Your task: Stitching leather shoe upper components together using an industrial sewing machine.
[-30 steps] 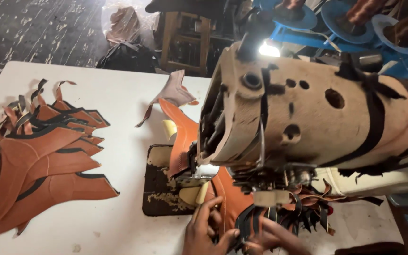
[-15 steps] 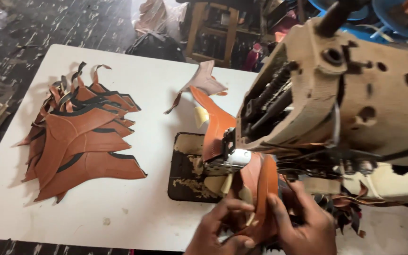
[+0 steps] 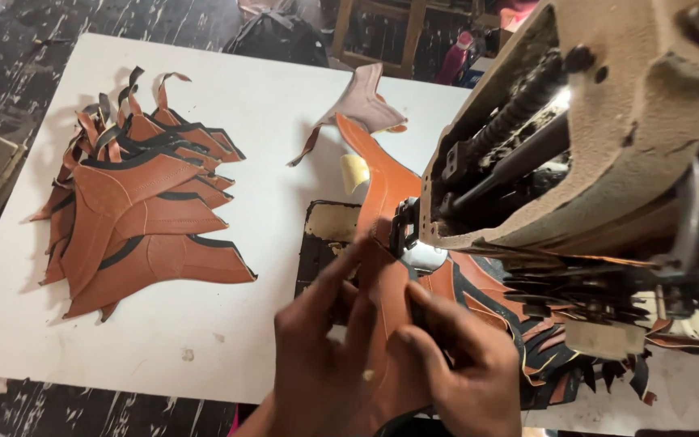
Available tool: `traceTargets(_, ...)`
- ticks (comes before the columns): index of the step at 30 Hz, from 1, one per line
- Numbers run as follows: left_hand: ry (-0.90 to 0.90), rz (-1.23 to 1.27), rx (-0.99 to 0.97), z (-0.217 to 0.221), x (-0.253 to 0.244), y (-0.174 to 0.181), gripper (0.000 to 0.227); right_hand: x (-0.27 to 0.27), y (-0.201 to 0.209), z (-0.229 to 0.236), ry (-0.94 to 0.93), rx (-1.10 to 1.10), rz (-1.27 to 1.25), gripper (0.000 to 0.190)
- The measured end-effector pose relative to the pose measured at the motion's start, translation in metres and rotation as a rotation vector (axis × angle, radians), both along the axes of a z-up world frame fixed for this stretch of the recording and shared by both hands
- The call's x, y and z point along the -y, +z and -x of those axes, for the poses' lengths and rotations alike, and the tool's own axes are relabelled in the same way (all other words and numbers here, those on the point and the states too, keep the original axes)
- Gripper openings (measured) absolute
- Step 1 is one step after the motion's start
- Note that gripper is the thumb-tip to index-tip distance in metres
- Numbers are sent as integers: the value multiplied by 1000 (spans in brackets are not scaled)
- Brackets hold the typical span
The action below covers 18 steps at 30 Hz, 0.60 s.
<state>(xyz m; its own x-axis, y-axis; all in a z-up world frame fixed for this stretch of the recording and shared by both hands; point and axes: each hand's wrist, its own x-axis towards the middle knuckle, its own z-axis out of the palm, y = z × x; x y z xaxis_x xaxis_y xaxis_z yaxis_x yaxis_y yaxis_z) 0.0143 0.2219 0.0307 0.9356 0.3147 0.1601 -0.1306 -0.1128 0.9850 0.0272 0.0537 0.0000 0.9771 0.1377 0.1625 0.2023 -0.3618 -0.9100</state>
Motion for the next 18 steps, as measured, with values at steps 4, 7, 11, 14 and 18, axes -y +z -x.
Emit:
traceTargets(4, 58, -84, -68, -14, -4, -27, 50, -6, 2, -22, 27, -239, -200, 46)
traceTargets(7, 88, 3, -10, -17, 0, -31, 44, -6, 3, -28, 52, -239, -213, 46)
traceTargets(11, 85, 76, 3, -17, -4, -27, 42, -2, 1, -20, 71, -306, -222, 50)
traceTargets(14, 52, 49, -39, -17, -12, -18, 40, 12, -8, -3, 97, -289, -156, 50)
traceTargets(18, 24, 76, -67, -17, -17, -23, 41, 21, -7, 18, 155, 36, -34, 35)
